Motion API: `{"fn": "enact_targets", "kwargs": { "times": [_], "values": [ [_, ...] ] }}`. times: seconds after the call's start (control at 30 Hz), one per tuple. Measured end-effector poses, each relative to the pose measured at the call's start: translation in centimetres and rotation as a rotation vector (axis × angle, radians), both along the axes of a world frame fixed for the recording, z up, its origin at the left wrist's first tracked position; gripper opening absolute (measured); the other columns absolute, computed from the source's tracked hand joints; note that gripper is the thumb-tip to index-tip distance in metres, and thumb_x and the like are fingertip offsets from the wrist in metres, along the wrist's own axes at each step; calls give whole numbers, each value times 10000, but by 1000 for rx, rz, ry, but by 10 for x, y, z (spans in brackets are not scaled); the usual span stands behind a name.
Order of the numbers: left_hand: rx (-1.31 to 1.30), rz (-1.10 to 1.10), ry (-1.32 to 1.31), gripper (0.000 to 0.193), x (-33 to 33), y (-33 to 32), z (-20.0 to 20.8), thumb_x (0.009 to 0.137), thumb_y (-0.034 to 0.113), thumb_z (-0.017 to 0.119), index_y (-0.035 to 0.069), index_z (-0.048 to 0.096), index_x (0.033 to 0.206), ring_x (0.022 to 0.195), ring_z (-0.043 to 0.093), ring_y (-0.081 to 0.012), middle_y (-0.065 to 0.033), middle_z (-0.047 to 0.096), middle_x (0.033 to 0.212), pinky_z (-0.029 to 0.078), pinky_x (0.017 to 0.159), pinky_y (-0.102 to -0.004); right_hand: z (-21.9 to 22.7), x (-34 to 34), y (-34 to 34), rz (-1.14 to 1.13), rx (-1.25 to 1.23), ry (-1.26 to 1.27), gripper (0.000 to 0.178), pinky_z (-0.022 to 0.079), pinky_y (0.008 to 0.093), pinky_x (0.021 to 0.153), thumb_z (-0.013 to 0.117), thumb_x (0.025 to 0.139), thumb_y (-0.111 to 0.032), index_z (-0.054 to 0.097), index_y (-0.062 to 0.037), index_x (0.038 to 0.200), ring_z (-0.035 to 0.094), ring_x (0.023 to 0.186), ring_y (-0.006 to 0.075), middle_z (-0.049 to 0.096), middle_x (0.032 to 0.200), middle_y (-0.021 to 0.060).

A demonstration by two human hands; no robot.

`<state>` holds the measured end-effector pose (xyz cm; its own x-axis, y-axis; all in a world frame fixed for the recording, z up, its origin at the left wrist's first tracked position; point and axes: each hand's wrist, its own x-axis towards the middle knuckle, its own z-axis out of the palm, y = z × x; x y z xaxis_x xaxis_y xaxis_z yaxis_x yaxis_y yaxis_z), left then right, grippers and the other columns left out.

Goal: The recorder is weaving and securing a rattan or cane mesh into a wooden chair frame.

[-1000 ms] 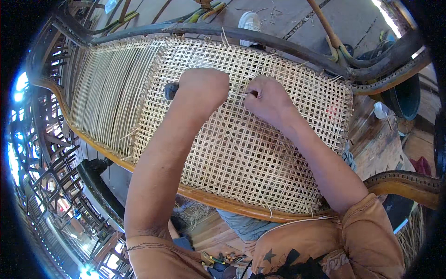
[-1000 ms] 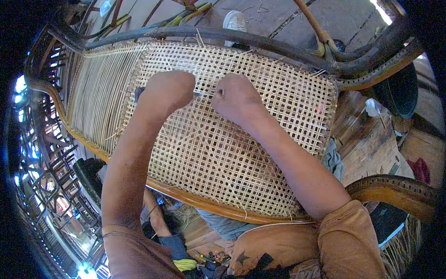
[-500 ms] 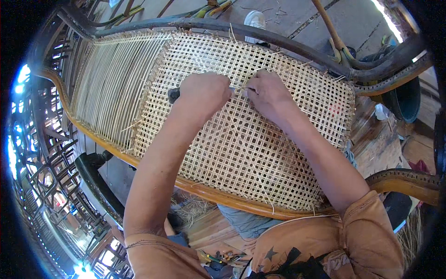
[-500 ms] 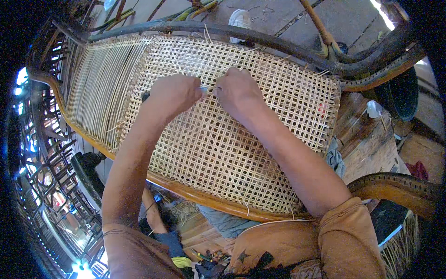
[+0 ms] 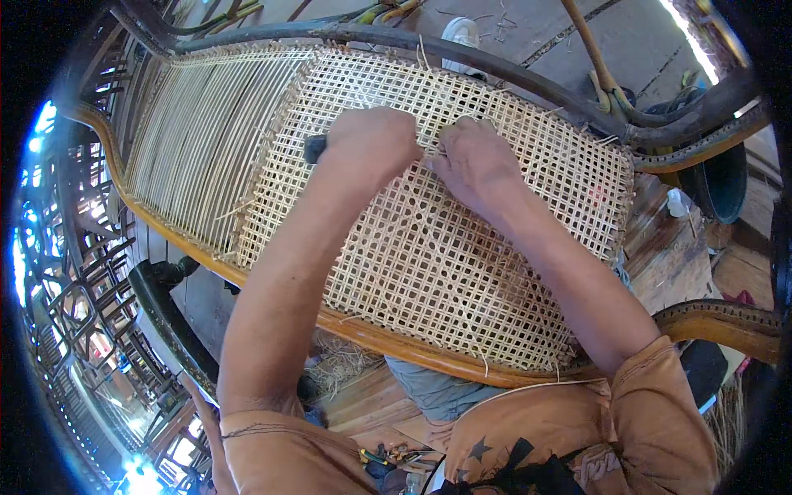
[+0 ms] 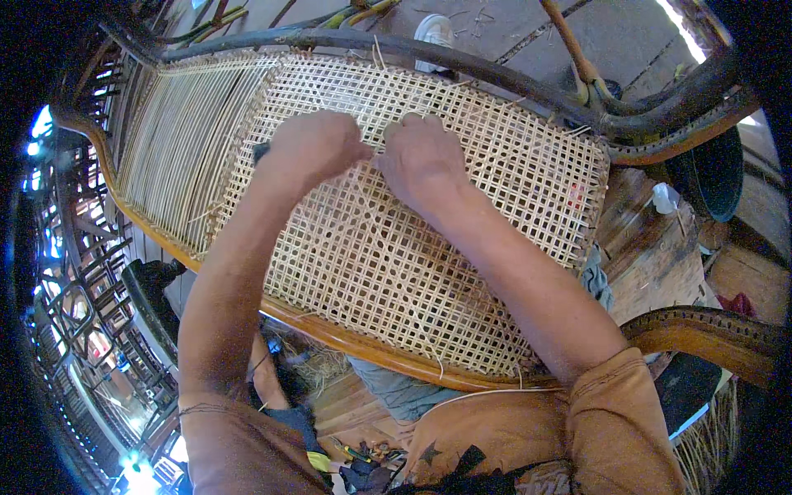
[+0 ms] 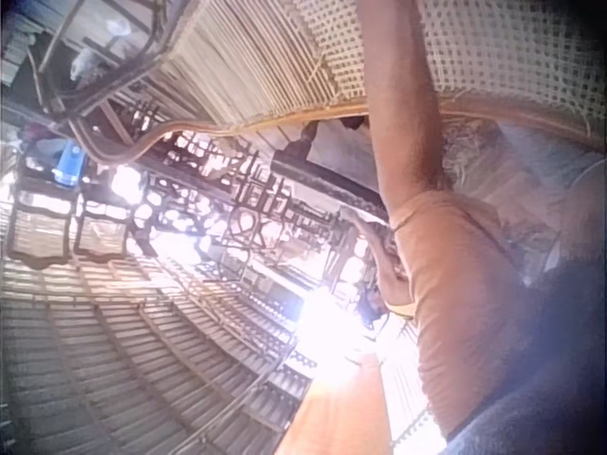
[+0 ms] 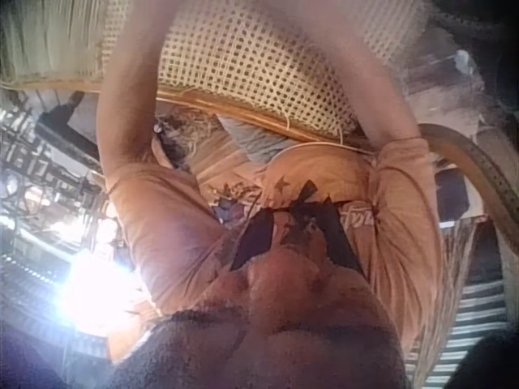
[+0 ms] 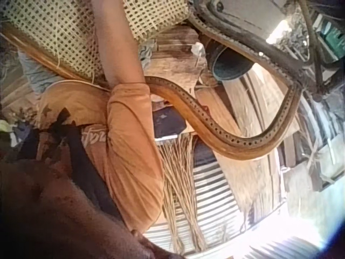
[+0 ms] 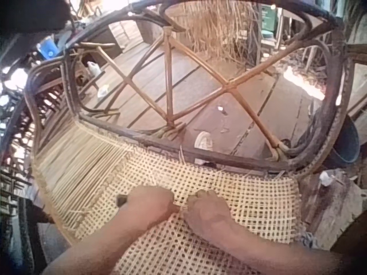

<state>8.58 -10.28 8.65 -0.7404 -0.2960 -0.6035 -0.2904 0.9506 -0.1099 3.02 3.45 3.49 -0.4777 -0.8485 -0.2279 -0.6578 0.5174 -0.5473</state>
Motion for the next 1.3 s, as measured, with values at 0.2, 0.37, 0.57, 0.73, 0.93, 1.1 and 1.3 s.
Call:
{"fn": "enact_targets", "kwargs": {
  "times": [0.2,0.37,0.57,0.73,0.93,1.1,1.3],
  "values": [
    [-17,27,108,331,30,-23,16,814,371,553,56,650,782,755,613,-338,-167,624,772,475,675,-436,-16,-6,4,47,-217,27,76,470,406,677,552,808,-138,538,-64,816,559,772,308,540,838,129],
    [-65,130,99,353,56,-51,38,817,382,554,44,633,760,709,592,-354,-161,609,726,467,635,-428,-7,-1,-3,-74,-168,-151,69,456,378,657,527,821,-109,555,-46,823,559,734,257,539,801,126],
    [-54,57,121,344,37,-14,78,822,372,552,44,630,756,701,594,-347,-155,610,716,468,622,-430,17,15,-18,-102,-385,-580,215,429,402,618,522,871,-247,576,-47,813,548,664,287,571,733,144],
    [-51,-9,56,262,23,-5,21,816,284,541,43,637,773,749,618,-330,-150,629,760,484,645,-428,-8,6,-2,-159,-99,-281,105,429,319,557,548,809,-127,583,-31,785,500,556,179,554,629,94],
    [-25,-60,-65,179,-1,5,12,796,173,511,66,649,837,795,639,-293,-134,650,847,504,690,-418,8,-1,-5,-135,67,-340,214,496,429,734,509,766,-195,639,-38,833,616,765,360,628,806,204],
    [-8,-140,-85,167,-2,7,5,774,125,505,56,647,829,793,642,-286,-132,651,846,509,682,-414,8,3,-8,-118,59,-285,239,499,422,749,498,763,-192,640,-21,851,618,757,367,626,802,218],
    [46,-86,41,198,27,-1,-11,809,211,526,54,646,818,769,636,-311,-146,647,799,507,668,-418,-7,14,-10,-73,37,-64,197,487,438,705,516,806,-183,587,-1,785,605,738,338,614,754,206]
  ]
}}
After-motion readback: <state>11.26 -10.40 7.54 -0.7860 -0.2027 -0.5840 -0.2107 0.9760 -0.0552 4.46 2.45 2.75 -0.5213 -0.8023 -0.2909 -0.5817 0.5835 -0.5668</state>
